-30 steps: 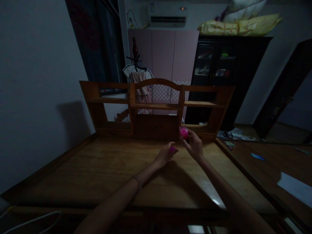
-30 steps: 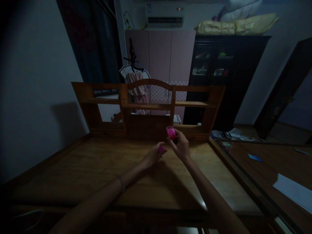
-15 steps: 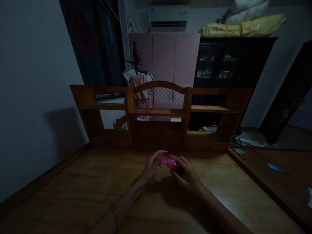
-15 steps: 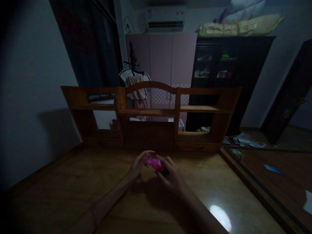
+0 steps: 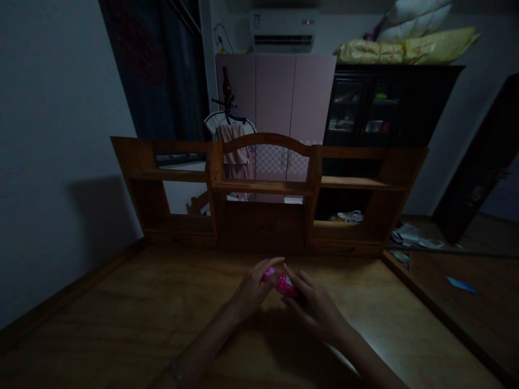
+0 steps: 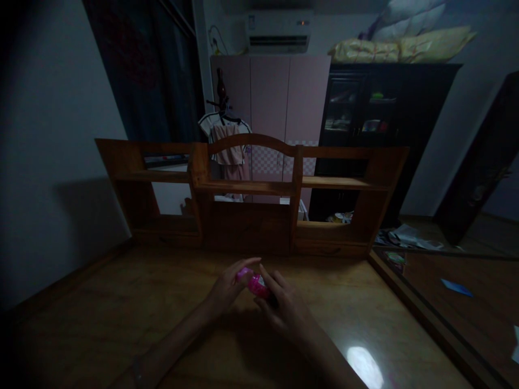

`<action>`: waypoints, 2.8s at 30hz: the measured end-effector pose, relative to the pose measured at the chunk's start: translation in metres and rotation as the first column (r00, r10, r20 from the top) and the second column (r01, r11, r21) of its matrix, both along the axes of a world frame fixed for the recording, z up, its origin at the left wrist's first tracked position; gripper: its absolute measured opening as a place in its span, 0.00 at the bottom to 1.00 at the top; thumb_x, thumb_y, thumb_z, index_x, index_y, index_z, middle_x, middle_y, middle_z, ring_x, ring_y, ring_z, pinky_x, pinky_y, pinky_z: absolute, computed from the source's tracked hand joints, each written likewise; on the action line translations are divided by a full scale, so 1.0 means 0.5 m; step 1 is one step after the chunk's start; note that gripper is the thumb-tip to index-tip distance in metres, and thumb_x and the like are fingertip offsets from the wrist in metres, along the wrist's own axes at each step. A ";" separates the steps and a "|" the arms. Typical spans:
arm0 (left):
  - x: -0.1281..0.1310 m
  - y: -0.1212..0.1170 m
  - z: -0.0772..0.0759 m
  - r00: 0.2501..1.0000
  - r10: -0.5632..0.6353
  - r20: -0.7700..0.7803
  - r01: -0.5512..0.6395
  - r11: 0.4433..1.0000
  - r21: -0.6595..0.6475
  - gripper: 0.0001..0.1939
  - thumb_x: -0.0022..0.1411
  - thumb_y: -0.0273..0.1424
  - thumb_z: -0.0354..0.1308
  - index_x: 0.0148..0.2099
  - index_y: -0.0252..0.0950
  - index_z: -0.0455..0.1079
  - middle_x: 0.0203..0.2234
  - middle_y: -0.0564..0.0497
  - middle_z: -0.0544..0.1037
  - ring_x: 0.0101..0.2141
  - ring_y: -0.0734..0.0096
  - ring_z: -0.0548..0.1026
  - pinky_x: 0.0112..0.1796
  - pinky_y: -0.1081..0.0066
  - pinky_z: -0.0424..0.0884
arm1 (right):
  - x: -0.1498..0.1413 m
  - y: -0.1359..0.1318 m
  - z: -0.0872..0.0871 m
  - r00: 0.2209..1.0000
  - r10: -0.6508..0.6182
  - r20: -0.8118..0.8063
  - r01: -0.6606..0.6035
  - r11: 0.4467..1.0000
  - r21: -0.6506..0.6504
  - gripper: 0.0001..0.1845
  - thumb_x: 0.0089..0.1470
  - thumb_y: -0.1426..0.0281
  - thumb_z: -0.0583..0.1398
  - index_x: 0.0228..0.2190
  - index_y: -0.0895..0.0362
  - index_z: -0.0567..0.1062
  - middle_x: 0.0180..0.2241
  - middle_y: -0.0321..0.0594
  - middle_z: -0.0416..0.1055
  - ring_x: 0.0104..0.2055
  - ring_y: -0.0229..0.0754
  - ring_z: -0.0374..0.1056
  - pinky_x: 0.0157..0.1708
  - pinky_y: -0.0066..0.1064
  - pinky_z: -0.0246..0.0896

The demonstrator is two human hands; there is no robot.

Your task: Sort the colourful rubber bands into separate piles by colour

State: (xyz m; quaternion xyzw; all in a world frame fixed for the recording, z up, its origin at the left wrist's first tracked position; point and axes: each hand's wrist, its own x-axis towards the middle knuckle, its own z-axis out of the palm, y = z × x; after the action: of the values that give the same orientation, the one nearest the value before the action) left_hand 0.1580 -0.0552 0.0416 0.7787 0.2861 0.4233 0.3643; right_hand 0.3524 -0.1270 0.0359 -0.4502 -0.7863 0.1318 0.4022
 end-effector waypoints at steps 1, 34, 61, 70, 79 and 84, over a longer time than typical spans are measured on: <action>-0.002 -0.003 0.006 1.000 -0.015 -0.021 0.015 1.000 0.002 0.21 0.67 0.44 0.50 0.59 0.48 0.67 0.55 0.49 0.71 0.54 0.59 0.68 0.54 0.63 0.63 | 0.004 -0.001 0.003 0.999 0.022 -0.040 -0.023 0.999 -0.039 0.33 0.58 0.63 0.60 0.63 0.44 0.59 0.51 0.45 0.68 0.49 0.51 0.68 0.46 0.42 0.67; 0.007 0.059 -0.023 0.800 -0.144 0.583 0.367 0.885 -0.286 0.36 0.51 0.44 0.69 0.59 0.39 0.66 0.56 0.37 0.68 0.54 0.53 0.69 0.49 0.63 0.69 | -0.024 -0.007 0.027 0.583 0.052 -0.811 -0.478 0.829 -0.291 0.12 0.56 0.64 0.63 0.36 0.57 0.66 0.39 0.44 0.73 0.32 0.40 0.70 0.34 0.33 0.62; 0.044 -0.006 -0.001 0.796 -0.062 0.602 0.344 0.865 -0.366 0.38 0.51 0.51 0.66 0.57 0.32 0.66 0.51 0.33 0.73 0.54 0.50 0.70 0.52 0.60 0.67 | -0.034 -0.013 -0.008 0.923 -0.052 -0.382 -0.027 0.980 -0.198 0.16 0.56 0.62 0.64 0.43 0.55 0.70 0.38 0.41 0.71 0.37 0.42 0.66 0.37 0.31 0.58; 0.044 -0.043 0.010 0.816 0.073 0.573 0.295 0.800 -0.523 0.26 0.57 0.36 0.66 0.55 0.32 0.68 0.37 0.41 0.78 0.43 0.57 0.76 0.41 0.67 0.72 | -0.064 -0.011 -0.004 0.551 -0.165 -0.818 -0.575 0.636 -0.515 0.22 0.51 0.56 0.65 0.41 0.57 0.71 0.31 0.39 0.72 0.27 0.37 0.68 0.24 0.25 0.61; 0.037 -0.077 0.052 0.812 0.003 0.584 0.317 0.838 -0.445 0.26 0.58 0.35 0.65 0.57 0.34 0.69 0.45 0.39 0.77 0.38 0.64 0.77 0.38 0.70 0.72 | -0.055 -0.020 -0.029 0.310 -0.381 -0.871 -0.876 0.241 -0.418 0.23 0.57 0.56 0.59 0.35 0.66 0.75 0.25 0.41 0.70 0.19 0.31 0.61 0.13 0.20 0.54; 0.045 -0.032 0.008 0.698 -0.095 0.710 0.502 0.771 -0.391 0.34 0.55 0.39 0.68 0.61 0.39 0.64 0.58 0.38 0.68 0.55 0.53 0.69 0.52 0.62 0.66 | -0.066 -0.005 -0.009 0.335 -0.369 -0.867 -0.820 0.338 -0.461 0.22 0.54 0.55 0.61 0.32 0.64 0.76 0.26 0.41 0.71 0.19 0.30 0.61 0.16 0.20 0.55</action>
State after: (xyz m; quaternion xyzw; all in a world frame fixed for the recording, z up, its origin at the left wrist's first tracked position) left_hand 0.1805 -0.0713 0.0457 0.4752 0.1134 0.4960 0.7178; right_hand 0.3197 -0.1297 0.0316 -0.2755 -0.2707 0.8288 0.4048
